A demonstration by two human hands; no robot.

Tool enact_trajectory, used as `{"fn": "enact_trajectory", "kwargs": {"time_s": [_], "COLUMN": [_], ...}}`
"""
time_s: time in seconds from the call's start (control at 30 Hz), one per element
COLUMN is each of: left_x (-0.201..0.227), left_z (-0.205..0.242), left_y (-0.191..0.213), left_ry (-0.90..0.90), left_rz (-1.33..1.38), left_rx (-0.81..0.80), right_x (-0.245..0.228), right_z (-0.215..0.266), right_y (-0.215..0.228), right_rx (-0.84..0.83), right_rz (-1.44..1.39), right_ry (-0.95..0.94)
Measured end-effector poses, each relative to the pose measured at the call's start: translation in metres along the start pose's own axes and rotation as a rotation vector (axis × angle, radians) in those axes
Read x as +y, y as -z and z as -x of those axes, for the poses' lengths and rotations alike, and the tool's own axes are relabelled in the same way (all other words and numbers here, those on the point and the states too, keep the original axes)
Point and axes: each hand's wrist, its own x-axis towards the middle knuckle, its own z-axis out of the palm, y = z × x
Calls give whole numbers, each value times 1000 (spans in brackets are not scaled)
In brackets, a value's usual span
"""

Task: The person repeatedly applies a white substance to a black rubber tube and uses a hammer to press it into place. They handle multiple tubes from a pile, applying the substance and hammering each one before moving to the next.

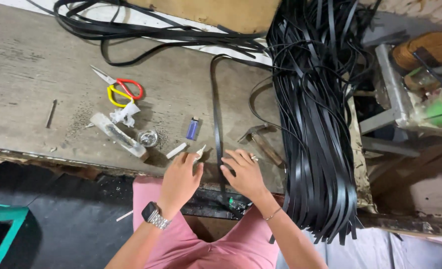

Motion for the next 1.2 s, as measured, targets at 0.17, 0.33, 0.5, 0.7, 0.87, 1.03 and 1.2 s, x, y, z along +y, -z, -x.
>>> {"fn": "enact_trajectory", "kwargs": {"time_s": [0.17, 0.33, 0.5, 0.7, 0.87, 1.03, 1.2], "left_x": [16, 15, 4, -1, 6, 1, -3], "left_z": [-16, -21, -26, -29, -35, -41, -46], "left_y": [9, 11, -6, -13, -6, -20, -28], "left_ry": [85, 93, 84, 147, 339, 317, 256], "left_rz": [-17, 17, -39, 222, 1057, 1186, 1168], "left_rx": [-156, -143, -148, -112, -78, -45, -68], "right_x": [-16, 3, 8, -9, -8, -17, -19], "right_z": [-12, -8, -10, -25, -29, -41, -43], "right_y": [6, 2, 9, 29, 35, 43, 44], "right_rx": [-45, -191, -303, -439, -615, -757, -755], "right_rz": [-24, -190, -294, -211, -181, -143, -105], "right_ry": [-23, 56, -20, -131, -127, -180, -195]}}
